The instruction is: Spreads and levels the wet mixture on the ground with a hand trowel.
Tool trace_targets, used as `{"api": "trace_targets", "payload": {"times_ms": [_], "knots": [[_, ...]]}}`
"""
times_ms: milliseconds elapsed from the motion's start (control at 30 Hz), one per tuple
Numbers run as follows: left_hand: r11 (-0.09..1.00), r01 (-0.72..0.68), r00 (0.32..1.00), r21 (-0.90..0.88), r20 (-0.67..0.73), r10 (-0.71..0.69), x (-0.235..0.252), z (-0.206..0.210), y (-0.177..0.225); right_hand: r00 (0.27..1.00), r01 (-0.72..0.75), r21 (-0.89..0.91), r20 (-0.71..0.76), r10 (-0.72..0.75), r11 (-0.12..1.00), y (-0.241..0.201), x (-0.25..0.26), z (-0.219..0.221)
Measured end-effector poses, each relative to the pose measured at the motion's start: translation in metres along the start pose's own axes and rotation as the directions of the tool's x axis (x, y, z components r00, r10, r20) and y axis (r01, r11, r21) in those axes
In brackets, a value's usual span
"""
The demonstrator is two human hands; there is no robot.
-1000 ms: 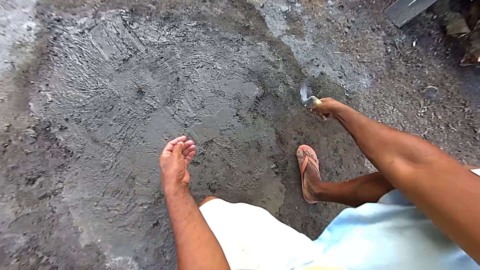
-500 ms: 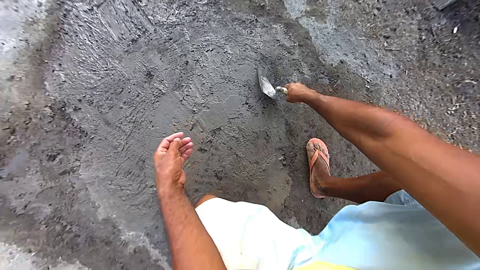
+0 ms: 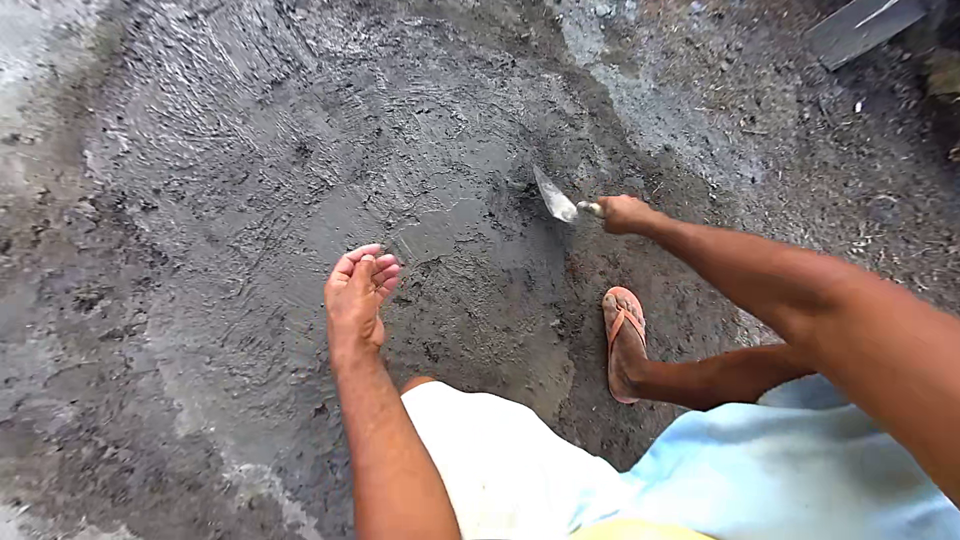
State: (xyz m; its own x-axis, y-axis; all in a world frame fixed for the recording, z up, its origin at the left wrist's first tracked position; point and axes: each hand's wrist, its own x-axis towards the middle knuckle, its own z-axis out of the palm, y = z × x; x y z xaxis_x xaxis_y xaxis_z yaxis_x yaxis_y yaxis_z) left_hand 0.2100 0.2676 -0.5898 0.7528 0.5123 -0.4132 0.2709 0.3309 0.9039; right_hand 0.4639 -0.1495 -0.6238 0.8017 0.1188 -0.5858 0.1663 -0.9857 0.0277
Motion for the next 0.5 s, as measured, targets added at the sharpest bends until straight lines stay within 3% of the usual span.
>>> {"api": "trace_targets", "payload": {"times_ms": [167,267,333,367,433,467,500], "knots": [[0.996,0.075,0.993,0.04,-0.093,-0.071,0.001,-0.019,-0.009,0.979,0.092,0.053,0.178,-0.1,0.994,-0.021,-0.015,-0.004],[0.998,0.064,0.993,-0.007,-0.099,-0.064,0.001,-0.015,-0.006,0.954,0.046,0.042,0.295,-0.057,0.998,-0.03,-0.019,0.003],[0.999,0.042,0.997,0.025,-0.062,-0.04,-0.003,-0.008,-0.005,0.957,-0.057,0.179,0.291,0.002,0.982,-0.021,-0.014,0.007],[0.996,0.025,0.999,0.091,-0.038,-0.022,-0.007,-0.003,-0.007,0.969,-0.14,0.362,0.241,0.052,0.922,-0.011,-0.014,0.012],[0.949,-0.023,0.999,0.314,0.033,0.013,-0.016,0.017,-0.016,0.956,-0.269,0.736,0.128,0.263,0.621,0.001,-0.017,0.019],[0.904,-0.032,0.997,0.427,0.081,-0.003,-0.018,0.034,-0.023,0.932,-0.279,0.823,0.108,0.345,0.495,0.006,-0.014,0.017],[0.857,-0.013,0.988,0.515,0.138,-0.068,-0.021,0.056,-0.034,0.918,-0.292,0.835,0.107,0.382,0.467,0.012,-0.014,0.014]]}}
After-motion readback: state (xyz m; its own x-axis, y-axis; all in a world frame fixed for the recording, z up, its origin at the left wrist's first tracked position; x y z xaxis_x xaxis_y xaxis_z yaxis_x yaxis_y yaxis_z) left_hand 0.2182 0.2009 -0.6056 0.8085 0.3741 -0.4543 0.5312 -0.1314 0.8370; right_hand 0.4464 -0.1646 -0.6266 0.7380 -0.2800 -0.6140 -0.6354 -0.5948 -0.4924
